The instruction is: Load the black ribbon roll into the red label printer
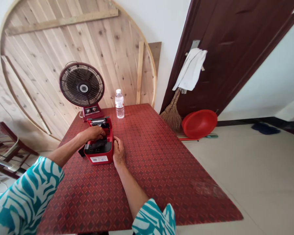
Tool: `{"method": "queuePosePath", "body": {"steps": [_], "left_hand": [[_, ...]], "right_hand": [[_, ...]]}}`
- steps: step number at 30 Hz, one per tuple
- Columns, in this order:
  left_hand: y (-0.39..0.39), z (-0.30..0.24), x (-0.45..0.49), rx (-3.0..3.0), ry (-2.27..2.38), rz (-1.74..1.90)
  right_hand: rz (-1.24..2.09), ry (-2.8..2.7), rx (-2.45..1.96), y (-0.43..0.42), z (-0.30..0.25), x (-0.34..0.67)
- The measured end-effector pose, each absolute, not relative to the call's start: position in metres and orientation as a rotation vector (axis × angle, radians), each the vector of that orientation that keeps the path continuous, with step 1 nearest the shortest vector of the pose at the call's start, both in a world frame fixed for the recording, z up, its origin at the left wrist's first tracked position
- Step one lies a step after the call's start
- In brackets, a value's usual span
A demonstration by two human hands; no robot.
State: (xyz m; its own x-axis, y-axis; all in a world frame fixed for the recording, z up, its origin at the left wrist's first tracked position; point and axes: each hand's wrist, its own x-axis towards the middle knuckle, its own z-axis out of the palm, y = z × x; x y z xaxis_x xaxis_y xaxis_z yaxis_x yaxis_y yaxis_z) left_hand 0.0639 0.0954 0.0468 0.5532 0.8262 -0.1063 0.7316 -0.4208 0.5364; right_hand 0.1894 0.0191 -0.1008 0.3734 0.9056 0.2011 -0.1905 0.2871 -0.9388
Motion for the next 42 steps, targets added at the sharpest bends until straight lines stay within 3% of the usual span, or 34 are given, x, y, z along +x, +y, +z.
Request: {"method": "queuePosePath", "body": {"steps": [19, 22, 26, 28, 36, 42], "left_hand": [[0.067, 0.060, 0.063, 2.531, 1.505, 0.129], [0.055, 0.081, 0.046, 2.513, 1.443, 0.317], [0.047, 0.098, -0.007, 2.189, 1.375, 0.831], [0.045, 0.087, -0.037, 2.041, 1.422, 0.977], [0.043, -0.034, -0.073, 1.683, 1.537, 0.946], [0.046, -0.048, -0.071, 1.753, 1.533, 0.966]], "right_hand": [[0.880, -0.905, -0.992, 0.021, -0.099, 0.190], [0.889, -0.898, -0.993, 0.020, -0.098, 0.190], [0.878, -0.905, -0.999, 0.021, -0.100, 0.191], [0.865, -0.922, -0.998, 0.022, -0.102, 0.192], [0.866, -0.925, -1.006, 0.025, -0.109, 0.193], [0.881, -0.906, -1.031, 0.028, -0.113, 0.194]]}}
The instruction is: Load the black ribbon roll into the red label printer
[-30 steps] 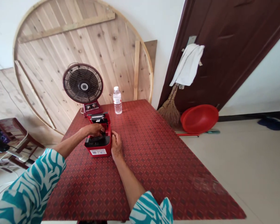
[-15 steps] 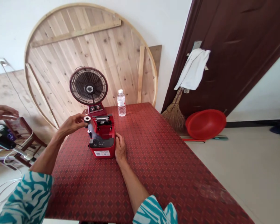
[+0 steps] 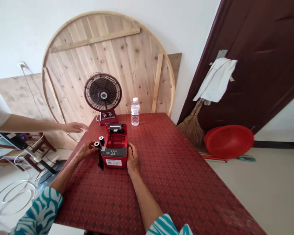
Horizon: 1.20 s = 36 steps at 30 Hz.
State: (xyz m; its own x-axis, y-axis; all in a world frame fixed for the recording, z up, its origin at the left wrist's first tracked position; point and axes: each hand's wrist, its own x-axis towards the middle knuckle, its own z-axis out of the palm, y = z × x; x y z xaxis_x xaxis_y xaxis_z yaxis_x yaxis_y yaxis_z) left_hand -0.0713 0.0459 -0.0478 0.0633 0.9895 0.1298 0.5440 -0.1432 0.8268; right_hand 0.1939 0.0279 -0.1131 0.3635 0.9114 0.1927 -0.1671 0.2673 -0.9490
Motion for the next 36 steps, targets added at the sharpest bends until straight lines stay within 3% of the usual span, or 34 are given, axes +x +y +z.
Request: {"method": "queuePosePath", "body": {"steps": [14, 36], "left_hand": [[-0.118, -0.060, -0.073, 1.941, 1.748, 0.924], [-0.126, -0.058, -0.067, 2.041, 1.745, 0.873]], "right_hand": [[0.886, -0.861, -1.019, 0.031, -0.114, 0.193], [0.908, -0.732, -0.989, 0.027, -0.104, 0.191]]}}
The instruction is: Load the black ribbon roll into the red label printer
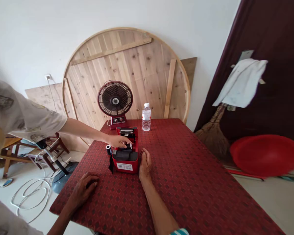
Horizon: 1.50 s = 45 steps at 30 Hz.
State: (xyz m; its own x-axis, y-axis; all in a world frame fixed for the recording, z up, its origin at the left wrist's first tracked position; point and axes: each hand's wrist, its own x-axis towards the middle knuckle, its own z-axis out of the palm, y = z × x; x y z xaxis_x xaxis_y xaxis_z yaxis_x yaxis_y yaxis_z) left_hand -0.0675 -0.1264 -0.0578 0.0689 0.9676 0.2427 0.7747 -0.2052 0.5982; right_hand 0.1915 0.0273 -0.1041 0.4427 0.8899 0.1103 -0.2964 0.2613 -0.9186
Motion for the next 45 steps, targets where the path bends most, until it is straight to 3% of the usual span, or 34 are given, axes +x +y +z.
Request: {"method": "queuePosePath", "body": {"steps": [45], "left_hand": [[-0.1226, -0.0550, -0.0708, 2.152, 1.808, 0.807]], "right_hand": [[0.910, -0.813, -1.033, 0.0220, -0.1041, 0.1913]]}}
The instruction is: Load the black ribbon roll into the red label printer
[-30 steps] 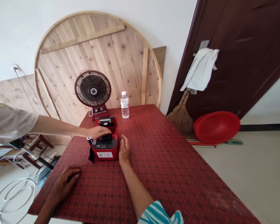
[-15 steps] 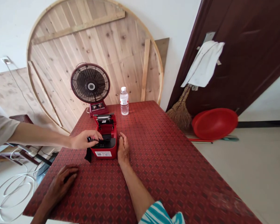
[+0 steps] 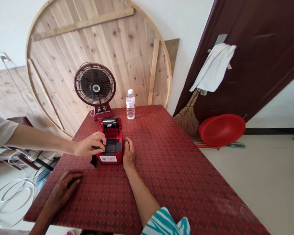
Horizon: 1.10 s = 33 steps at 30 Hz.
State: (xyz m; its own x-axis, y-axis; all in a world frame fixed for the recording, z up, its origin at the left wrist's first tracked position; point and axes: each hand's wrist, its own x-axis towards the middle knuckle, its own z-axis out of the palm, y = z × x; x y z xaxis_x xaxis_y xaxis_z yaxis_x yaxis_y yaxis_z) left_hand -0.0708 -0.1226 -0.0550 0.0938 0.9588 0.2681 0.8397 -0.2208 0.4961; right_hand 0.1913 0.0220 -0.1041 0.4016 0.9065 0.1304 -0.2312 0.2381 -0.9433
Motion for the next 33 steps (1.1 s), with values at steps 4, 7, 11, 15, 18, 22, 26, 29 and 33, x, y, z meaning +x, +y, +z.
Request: {"method": "queuePosePath", "body": {"steps": [4, 7, 11, 15, 18, 22, 26, 29, 33], "left_hand": [[-0.122, -0.056, -0.072, 2.174, 1.802, 0.805], [-0.122, -0.058, -0.075, 2.189, 1.795, 0.810], [-0.126, -0.053, -0.066, 2.244, 1.766, 0.871], [-0.124, -0.030, -0.024, 2.443, 1.546, 0.887], [-0.106, -0.008, 0.015, 2.544, 1.498, 0.816], [-0.079, 0.002, 0.043, 2.672, 1.552, 0.527], [-0.073, -0.008, 0.045, 2.821, 1.650, 0.440], [-0.078, -0.013, 0.045, 2.918, 1.695, 0.505], [-0.080, -0.012, 0.049, 2.985, 1.703, 0.559]], "right_hand": [[0.927, -0.817, -1.014, 0.022, -0.105, 0.191], [0.906, -0.825, -1.014, 0.021, -0.105, 0.191], [0.899, -0.845, -1.026, 0.020, -0.106, 0.190], [0.896, -0.859, -1.029, 0.021, -0.106, 0.191], [0.900, -0.850, -1.018, 0.020, -0.104, 0.193], [0.909, -0.831, -0.998, 0.017, -0.098, 0.192], [0.897, -0.847, -1.002, 0.016, -0.097, 0.190], [0.889, -0.855, -0.999, 0.018, -0.098, 0.189], [0.893, -0.843, -0.996, 0.018, -0.099, 0.190]]}}
